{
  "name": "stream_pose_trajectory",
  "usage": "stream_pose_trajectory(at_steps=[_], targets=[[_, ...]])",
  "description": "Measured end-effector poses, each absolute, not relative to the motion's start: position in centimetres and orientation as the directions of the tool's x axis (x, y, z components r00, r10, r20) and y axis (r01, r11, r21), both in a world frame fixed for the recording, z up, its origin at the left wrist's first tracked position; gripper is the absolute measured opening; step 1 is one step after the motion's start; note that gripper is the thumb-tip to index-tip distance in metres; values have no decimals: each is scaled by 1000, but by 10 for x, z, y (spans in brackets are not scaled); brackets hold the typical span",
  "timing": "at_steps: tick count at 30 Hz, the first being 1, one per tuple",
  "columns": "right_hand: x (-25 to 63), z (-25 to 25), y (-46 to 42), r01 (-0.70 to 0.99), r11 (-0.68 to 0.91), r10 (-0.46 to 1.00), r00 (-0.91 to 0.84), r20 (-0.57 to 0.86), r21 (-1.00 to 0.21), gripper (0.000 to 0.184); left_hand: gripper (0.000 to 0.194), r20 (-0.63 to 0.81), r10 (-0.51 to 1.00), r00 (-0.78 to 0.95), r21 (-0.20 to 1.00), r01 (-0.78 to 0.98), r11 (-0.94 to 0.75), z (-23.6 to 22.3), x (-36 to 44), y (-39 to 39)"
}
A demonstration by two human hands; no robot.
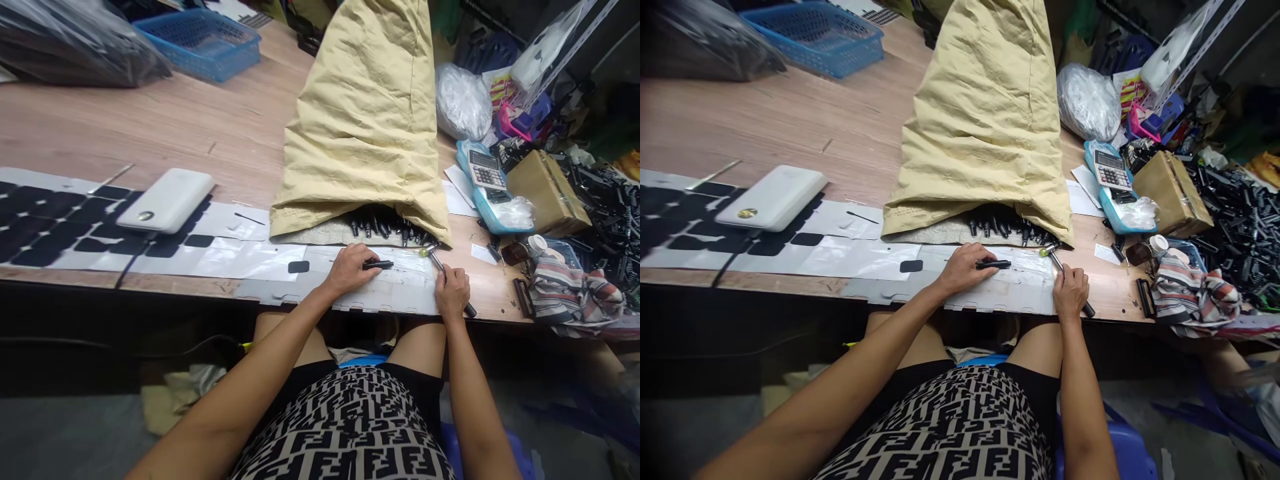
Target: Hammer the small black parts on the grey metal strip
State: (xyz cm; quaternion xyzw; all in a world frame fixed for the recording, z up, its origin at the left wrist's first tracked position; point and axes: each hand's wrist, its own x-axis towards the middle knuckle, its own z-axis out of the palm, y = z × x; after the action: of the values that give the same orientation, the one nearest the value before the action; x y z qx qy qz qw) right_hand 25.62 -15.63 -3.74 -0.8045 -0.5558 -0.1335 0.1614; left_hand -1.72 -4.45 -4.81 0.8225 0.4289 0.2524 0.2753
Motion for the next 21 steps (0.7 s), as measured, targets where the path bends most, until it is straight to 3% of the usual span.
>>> stream_pose_trajectory(at_steps=[6,10,15,21], targets=[[255,-31,-158,932,-336,858,362,364,-134,33,20,177,840,513,677,555,-483,-55,-18,-40],[238,-18,-167,895,-324,837,422,349,-306,36,18,139,850,509,704,552,-446,-53,-18,-38],[188,1,-180,844,-34,911,247,330,-536,37,18,108,866,488,731,551,-402,-50,-16,-38],[156,1,-184,862,77,936,111,334,-502,40,21,152,852,502,711,543,-447,-51,-15,-39]])
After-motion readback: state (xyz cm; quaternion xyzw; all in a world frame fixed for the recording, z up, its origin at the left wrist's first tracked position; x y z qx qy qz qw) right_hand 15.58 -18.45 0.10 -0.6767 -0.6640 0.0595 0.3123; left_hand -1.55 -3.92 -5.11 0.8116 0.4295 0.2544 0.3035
